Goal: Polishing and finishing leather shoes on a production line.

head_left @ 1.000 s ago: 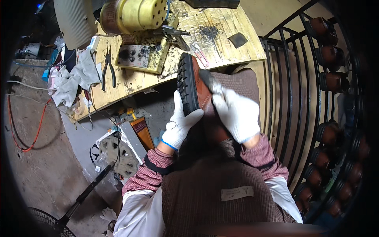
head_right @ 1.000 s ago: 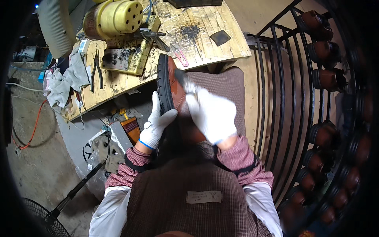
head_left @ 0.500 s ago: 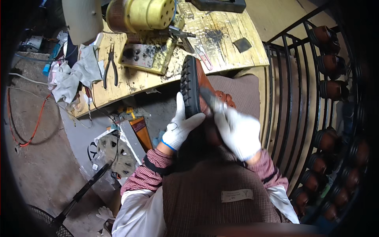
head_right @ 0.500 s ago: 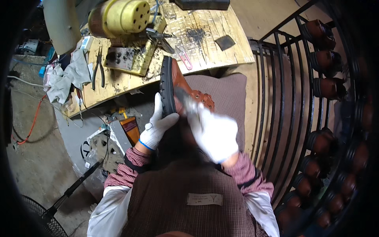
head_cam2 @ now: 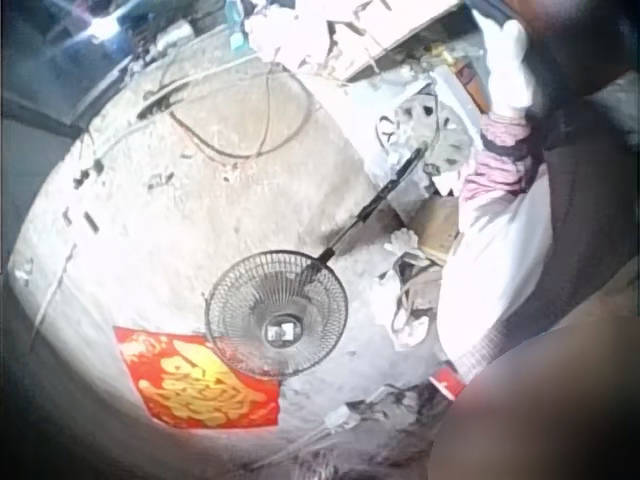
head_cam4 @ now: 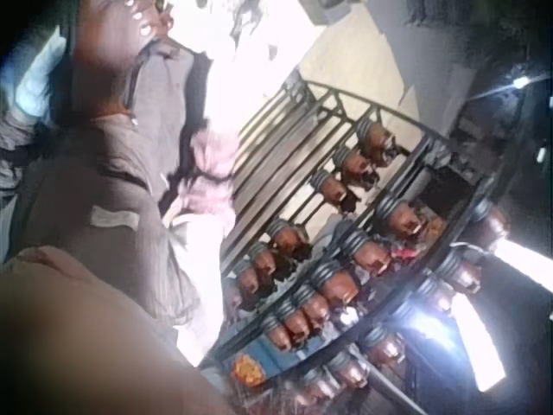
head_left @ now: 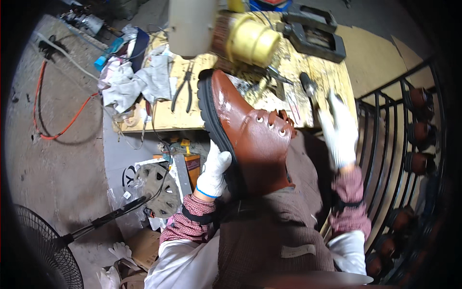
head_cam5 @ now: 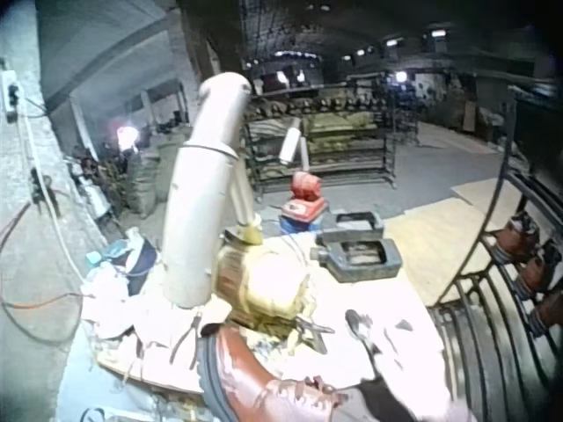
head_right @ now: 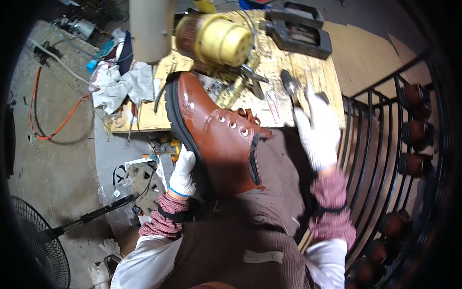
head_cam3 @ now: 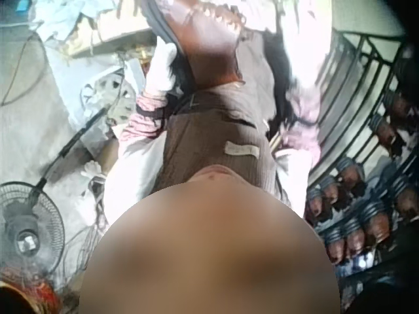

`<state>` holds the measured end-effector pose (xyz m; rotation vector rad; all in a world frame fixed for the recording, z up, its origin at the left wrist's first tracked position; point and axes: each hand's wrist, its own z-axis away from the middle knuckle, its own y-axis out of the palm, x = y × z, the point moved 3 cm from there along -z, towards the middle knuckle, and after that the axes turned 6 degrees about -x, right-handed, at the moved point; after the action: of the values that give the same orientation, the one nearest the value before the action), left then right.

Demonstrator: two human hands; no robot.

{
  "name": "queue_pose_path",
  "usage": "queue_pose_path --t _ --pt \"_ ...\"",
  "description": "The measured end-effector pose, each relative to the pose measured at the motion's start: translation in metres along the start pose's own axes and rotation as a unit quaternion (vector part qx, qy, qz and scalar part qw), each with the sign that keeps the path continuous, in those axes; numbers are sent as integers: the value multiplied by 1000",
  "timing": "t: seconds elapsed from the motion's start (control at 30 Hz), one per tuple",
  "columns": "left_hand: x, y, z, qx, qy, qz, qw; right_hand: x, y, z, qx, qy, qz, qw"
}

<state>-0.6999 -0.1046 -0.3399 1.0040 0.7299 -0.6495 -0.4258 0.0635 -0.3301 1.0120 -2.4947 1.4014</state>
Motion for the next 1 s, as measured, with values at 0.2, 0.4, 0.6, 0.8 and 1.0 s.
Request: queue_pose_path --t 0.2,0.4,0.6,0.8,1.0 --pt "-42 -7 -32 -30 88 -11 996 32 -67 109 56 89 -16 994" --pt "-44 -9 -34 -96 114 -35 988 59 -88 138 148 141 -79 976" --pt "-11 -13 -3 -51 57 32 997 78 -80 103 171 40 -182 967" --pt "-1 6 26 -51 -55 44 996 92 -97 97 193 -45 -204 959" --pt "-16 3 -7 -79 0 85 993 75 -107 129 146 16 -222 964"
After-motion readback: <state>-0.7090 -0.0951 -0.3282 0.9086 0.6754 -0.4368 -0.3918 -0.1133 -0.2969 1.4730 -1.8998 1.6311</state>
